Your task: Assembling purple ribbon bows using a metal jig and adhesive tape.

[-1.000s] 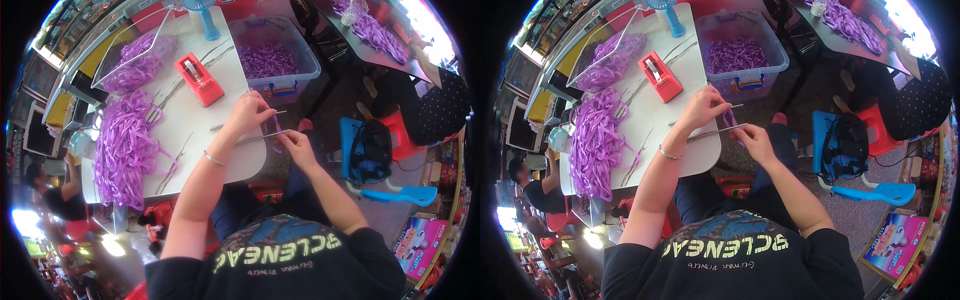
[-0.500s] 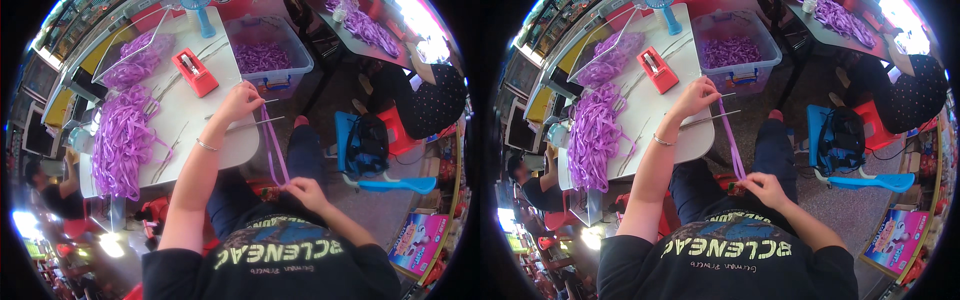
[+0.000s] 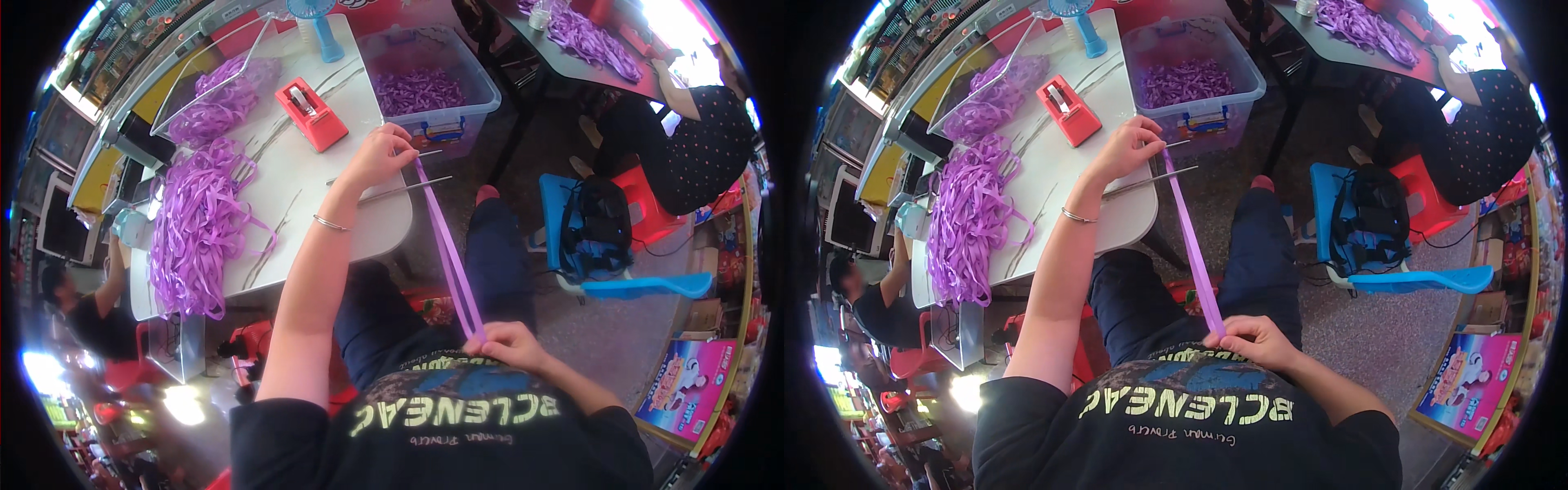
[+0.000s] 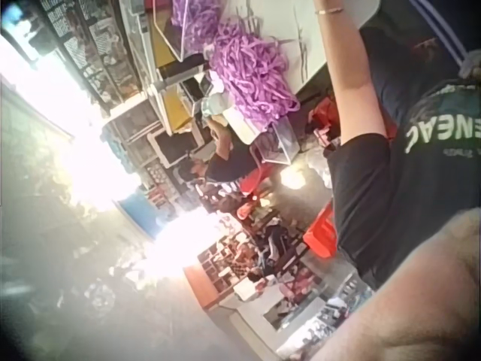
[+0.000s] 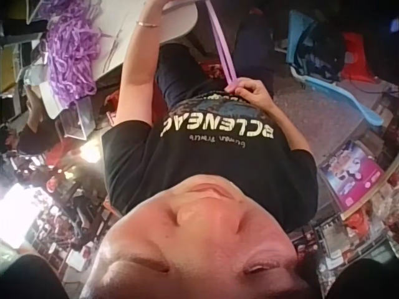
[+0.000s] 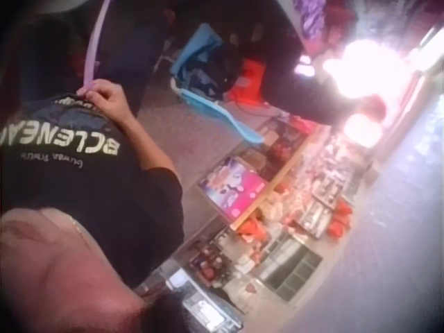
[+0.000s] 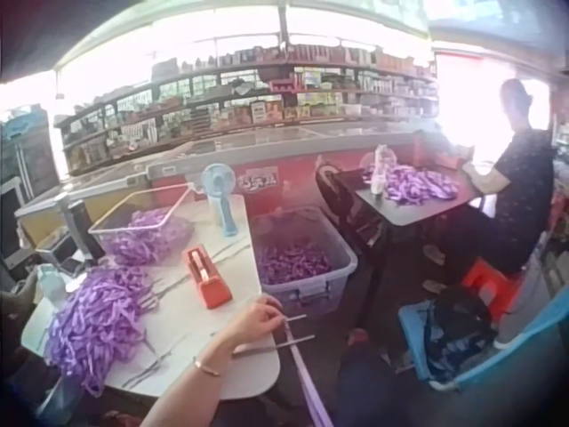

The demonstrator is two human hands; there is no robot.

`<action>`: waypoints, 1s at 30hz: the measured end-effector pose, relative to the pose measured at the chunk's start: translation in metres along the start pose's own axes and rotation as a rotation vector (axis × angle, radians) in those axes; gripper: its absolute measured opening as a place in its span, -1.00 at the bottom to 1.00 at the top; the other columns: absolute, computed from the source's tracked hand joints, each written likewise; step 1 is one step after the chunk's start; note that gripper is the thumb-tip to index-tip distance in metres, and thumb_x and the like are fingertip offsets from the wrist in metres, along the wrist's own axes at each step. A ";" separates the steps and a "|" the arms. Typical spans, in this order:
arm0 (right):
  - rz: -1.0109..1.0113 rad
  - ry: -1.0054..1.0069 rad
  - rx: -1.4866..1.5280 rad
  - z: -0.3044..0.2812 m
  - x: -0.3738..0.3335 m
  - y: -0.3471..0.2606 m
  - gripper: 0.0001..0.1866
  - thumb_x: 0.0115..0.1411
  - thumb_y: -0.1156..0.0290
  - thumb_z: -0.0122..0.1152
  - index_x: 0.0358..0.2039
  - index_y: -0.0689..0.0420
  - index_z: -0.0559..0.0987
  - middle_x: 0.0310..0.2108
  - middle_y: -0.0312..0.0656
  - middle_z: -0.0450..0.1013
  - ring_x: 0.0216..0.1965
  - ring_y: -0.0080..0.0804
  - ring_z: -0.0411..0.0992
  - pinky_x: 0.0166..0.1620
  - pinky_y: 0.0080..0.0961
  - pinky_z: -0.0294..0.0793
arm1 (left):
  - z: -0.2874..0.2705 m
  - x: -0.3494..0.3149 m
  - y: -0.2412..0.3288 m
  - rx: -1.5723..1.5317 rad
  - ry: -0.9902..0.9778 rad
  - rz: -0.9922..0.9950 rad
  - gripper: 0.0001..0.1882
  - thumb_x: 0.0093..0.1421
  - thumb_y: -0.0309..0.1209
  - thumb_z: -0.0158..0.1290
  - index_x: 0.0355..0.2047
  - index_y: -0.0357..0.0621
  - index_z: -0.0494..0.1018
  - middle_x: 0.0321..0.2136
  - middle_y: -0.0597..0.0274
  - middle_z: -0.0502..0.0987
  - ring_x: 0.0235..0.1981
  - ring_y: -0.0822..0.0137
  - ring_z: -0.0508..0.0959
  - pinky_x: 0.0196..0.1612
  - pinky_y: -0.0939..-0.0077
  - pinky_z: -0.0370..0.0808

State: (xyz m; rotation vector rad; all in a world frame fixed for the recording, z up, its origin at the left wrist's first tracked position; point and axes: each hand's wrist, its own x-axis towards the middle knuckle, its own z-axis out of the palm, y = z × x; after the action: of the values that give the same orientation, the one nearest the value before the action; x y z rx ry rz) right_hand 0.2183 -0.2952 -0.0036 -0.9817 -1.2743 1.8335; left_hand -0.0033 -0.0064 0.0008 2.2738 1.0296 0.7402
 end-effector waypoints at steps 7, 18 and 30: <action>0.039 0.052 -0.028 0.007 -0.012 0.004 -0.81 0.14 0.54 0.02 -0.24 0.28 0.52 -0.33 -0.15 0.50 -0.27 -0.52 0.45 -0.16 -0.62 0.41 | -0.001 0.001 0.004 -0.020 0.009 -0.009 -0.82 0.00 -0.34 0.07 -0.50 -0.21 0.55 -0.26 0.14 0.44 -0.20 0.20 0.40 -0.15 0.41 0.36; 0.114 0.167 0.116 0.018 -0.015 0.006 -0.86 0.16 0.55 0.01 -0.28 0.29 0.46 -0.34 -0.13 0.50 -0.38 -0.61 0.43 -0.24 -0.69 0.42 | -0.002 0.001 0.002 -0.029 -0.026 -0.009 -0.80 0.04 -0.36 0.07 -0.47 -0.26 0.54 -0.22 0.18 0.42 -0.28 0.30 0.42 -0.22 0.48 0.36; -0.120 0.008 -0.267 0.013 -0.007 -0.048 -0.83 0.08 0.56 0.09 -0.30 0.27 0.56 -0.39 -0.13 0.53 -0.44 -0.60 0.46 -0.34 -0.71 0.43 | -0.001 0.002 0.001 -0.034 -0.020 0.014 -0.81 0.00 -0.34 0.06 -0.47 -0.21 0.56 -0.27 0.13 0.45 -0.21 0.20 0.41 -0.14 0.42 0.36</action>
State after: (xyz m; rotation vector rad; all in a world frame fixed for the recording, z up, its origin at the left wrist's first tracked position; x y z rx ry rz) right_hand 0.2156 -0.2936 0.0471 -1.0260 -1.5665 1.5945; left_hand -0.0022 -0.0052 0.0033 2.2573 0.9853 0.7337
